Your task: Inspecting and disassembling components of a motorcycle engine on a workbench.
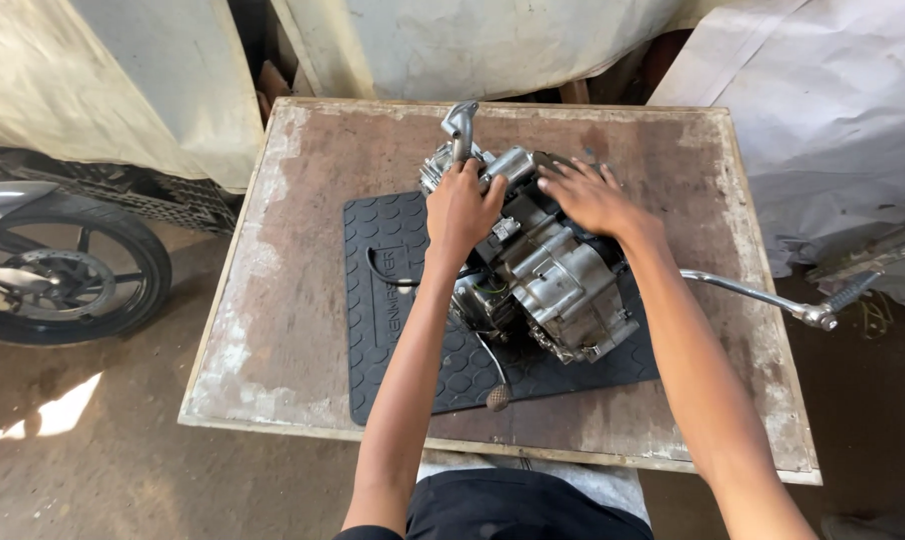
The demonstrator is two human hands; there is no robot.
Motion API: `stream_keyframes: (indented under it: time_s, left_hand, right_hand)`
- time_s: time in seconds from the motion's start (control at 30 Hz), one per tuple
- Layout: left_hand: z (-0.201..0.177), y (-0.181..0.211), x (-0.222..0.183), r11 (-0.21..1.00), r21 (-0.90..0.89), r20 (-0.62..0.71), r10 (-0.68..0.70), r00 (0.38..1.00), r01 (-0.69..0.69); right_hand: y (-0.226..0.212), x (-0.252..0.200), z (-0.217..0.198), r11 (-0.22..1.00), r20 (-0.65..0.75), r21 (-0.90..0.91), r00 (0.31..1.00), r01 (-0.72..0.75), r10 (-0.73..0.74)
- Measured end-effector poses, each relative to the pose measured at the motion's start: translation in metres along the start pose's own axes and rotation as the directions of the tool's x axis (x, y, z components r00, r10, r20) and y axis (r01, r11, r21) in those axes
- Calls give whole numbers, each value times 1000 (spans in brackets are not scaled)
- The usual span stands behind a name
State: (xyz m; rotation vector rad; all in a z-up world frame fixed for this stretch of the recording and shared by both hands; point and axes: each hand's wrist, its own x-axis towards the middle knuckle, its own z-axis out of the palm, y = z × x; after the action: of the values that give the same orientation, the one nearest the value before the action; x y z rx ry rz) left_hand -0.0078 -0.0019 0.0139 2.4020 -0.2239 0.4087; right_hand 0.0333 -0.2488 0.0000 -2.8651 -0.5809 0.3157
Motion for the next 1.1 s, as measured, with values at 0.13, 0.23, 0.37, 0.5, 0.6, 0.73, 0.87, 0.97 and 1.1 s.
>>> stream_keyframes:
  time_s: [0.13, 0.23, 0.37, 0.5, 0.6, 0.73, 0.87, 0.97, 1.1]
  left_hand:
    - [5, -5, 1, 999, 40, 7, -22, 1000, 21]
    - [1, -1, -2, 1000, 28, 13, -2, 1000, 2]
    - [6, -11, 1, 999, 36, 30, -8, 1000, 7]
    - [-4, 0, -3, 1000, -2, 26, 5, 1000, -5]
    - [-5, 3, -4, 1000, -1, 21, -4, 1000, 4]
    - [4, -7, 1, 999, 2, 16, -43, 999, 43]
    - [8, -9, 3, 998, 13, 24, -58, 998, 58]
    - [8, -12, 3, 999, 29, 16, -47, 999, 46]
    - [-2, -3, -2, 1000, -13, 7, -20, 1000, 20]
  right_hand:
    - [-3, 26, -5, 998, 46, 45, 998, -49, 47]
    - [2, 30, 4, 988, 21, 114, 994, -107, 106]
    - [-7, -3, 8, 994, -64, 83, 995, -77, 82]
    - [-19, -56, -5, 973, -127, 230, 991, 4, 26]
    - [-38, -90, -8, 953, -231, 296, 973, 69, 1]
    - [-35, -81, -6, 957, -228, 283, 974, 63, 4]
    - [-40, -58, -27, 940, -129, 335, 992, 61, -19]
    - [-24, -26, -25, 934, -75, 354, 997, 53, -28]
    - [-9, 4, -8, 881, -47, 472, 998, -17, 44]
